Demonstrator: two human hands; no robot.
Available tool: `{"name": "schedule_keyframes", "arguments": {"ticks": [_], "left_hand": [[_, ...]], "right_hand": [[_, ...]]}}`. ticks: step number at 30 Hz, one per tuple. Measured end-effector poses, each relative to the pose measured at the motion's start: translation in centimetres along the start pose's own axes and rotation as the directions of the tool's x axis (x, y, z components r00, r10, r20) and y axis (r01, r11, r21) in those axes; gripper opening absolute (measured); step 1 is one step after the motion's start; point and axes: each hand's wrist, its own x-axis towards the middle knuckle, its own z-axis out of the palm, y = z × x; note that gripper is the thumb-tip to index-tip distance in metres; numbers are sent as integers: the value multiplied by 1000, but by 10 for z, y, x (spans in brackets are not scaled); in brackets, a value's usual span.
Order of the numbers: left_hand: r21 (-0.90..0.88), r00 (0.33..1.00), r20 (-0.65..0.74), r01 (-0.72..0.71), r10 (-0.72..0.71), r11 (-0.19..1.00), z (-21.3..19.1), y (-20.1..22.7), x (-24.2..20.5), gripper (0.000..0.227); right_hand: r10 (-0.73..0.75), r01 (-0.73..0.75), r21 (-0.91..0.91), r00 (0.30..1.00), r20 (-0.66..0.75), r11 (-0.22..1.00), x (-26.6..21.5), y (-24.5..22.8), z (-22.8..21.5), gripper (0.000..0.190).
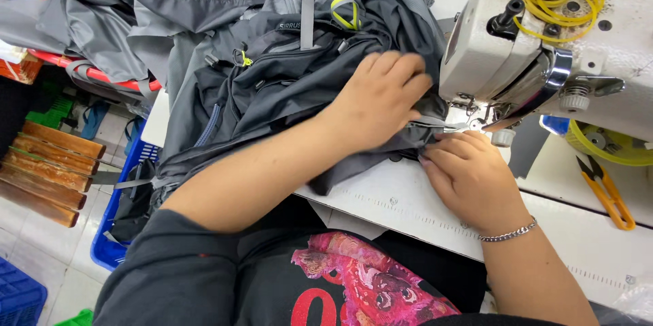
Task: The person sews a gray backpack using a sewing machine. They align the fabric edges, guide the bag under the needle, and stitch along the seams. The person adjusts the bag's position multiple times to complete different sections of the seam.
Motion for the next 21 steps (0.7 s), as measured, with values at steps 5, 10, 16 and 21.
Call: {"name": "schedule_keyframes", "arguments": {"ticks": [5, 10, 16, 21], "left_hand": [[81, 793, 507, 346, -337, 935, -47, 23, -63, 36], [-93, 580, 718, 629, -385, 772, -58, -7, -73, 38], [-119, 196, 980, 736, -41, 666, -95, -34, -30, 62], [-144, 316, 941, 695, -120, 704, -94, -5, -33, 42]], "right_hand": [[-18, 19, -23, 998, 55, 1000, 6, -5, -1, 9], [3, -2, -8, 996, 90, 1000, 2, -8, -4, 6], [53, -60, 78, 995, 81, 995, -1, -9, -6, 4], [83, -74, -62, 985, 154, 995, 4, -22, -10, 23]]}}
